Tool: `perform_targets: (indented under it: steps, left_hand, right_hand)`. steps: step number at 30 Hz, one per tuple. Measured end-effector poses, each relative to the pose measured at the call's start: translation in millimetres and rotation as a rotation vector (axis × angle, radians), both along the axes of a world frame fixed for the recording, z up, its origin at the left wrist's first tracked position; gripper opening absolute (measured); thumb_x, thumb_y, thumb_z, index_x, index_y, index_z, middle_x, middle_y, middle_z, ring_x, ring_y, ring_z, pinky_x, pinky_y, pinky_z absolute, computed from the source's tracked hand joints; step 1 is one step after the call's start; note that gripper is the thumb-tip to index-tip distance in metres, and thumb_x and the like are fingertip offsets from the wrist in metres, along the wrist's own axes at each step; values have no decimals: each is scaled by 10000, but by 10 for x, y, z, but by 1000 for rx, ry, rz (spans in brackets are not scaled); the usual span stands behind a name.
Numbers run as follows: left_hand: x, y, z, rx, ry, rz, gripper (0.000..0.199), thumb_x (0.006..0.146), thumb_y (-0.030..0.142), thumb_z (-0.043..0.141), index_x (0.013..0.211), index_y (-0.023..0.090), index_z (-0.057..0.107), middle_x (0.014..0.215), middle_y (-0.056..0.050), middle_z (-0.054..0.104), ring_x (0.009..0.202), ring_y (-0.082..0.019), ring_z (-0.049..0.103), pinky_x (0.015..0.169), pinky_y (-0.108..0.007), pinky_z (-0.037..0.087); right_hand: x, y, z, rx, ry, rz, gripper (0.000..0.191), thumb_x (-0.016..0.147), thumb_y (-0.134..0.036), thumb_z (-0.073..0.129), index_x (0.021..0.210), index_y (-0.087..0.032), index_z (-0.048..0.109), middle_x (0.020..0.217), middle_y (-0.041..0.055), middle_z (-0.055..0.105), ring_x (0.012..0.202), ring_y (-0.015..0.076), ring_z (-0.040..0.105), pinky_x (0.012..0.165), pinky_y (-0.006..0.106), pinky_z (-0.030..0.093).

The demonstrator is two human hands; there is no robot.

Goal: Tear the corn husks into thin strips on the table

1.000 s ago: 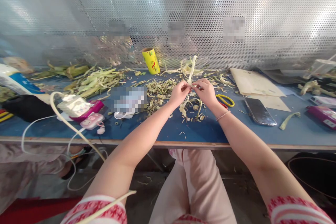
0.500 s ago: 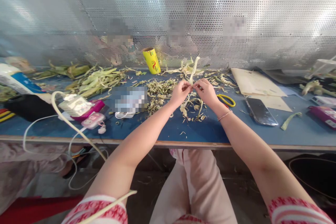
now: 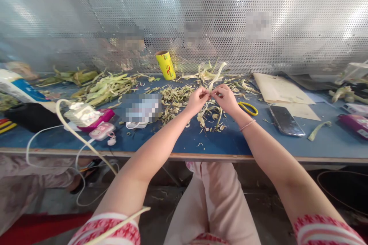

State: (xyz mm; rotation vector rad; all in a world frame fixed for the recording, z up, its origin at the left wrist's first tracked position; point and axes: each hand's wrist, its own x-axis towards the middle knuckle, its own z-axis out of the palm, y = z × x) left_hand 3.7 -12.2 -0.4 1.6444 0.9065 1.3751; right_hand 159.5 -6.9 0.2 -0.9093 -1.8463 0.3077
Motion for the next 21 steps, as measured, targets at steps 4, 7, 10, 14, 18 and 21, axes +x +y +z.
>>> perform_targets:
  steps: [4, 7, 10, 14, 18, 21]
  left_hand:
    - [-9, 11, 8, -25, 5, 9, 68, 779, 98, 565, 738, 153, 562, 673, -8, 648, 676, -124, 628, 728, -273, 491]
    - [-20, 31, -13, -29, -18, 10, 56, 758, 103, 594, 723, 147, 586, 673, -6, 663, 664, -111, 622, 697, -245, 478]
    - [-21, 59, -47, -54, -73, -8, 39, 754, 125, 615, 721, 144, 608, 668, -8, 674, 659, -109, 629, 689, -238, 480]
    - [-13, 83, -75, -74, -143, -37, 37, 756, 125, 621, 723, 141, 628, 652, -11, 675, 649, -110, 634, 698, -246, 493]
    - [-11, 81, -74, -89, -165, -38, 32, 740, 122, 654, 725, 138, 630, 646, -12, 675, 645, -110, 636, 707, -253, 500]
    - [-6, 70, -60, -99, -180, -34, 70, 719, 126, 687, 720, 140, 619, 651, -13, 674, 650, -111, 638, 713, -256, 503]
  right_hand:
    - [-13, -5, 14, -33, 6, -25, 46, 786, -194, 630, 754, -189, 663, 930, 65, 578, 803, 167, 565, 681, 329, 522]
    - [-25, -19, 27, -64, 37, -58, 17, 755, -195, 651, 746, -187, 663, 929, 60, 594, 785, 163, 564, 682, 332, 516]
    - [-29, -33, 35, -91, 69, -70, 32, 749, -218, 660, 756, -186, 661, 919, 50, 603, 735, 149, 564, 687, 339, 510]
    - [-23, -29, 28, -94, 93, -46, 67, 755, -245, 659, 792, -189, 658, 925, 47, 602, 709, 139, 571, 664, 323, 500]
    - [-12, -11, 8, -61, 70, -13, 57, 765, -246, 638, 773, -190, 647, 916, 43, 586, 708, 132, 560, 632, 297, 495]
    - [-11, -2, -1, -34, 45, -9, 25, 767, -211, 618, 772, -190, 630, 907, 43, 575, 704, 133, 552, 626, 294, 498]
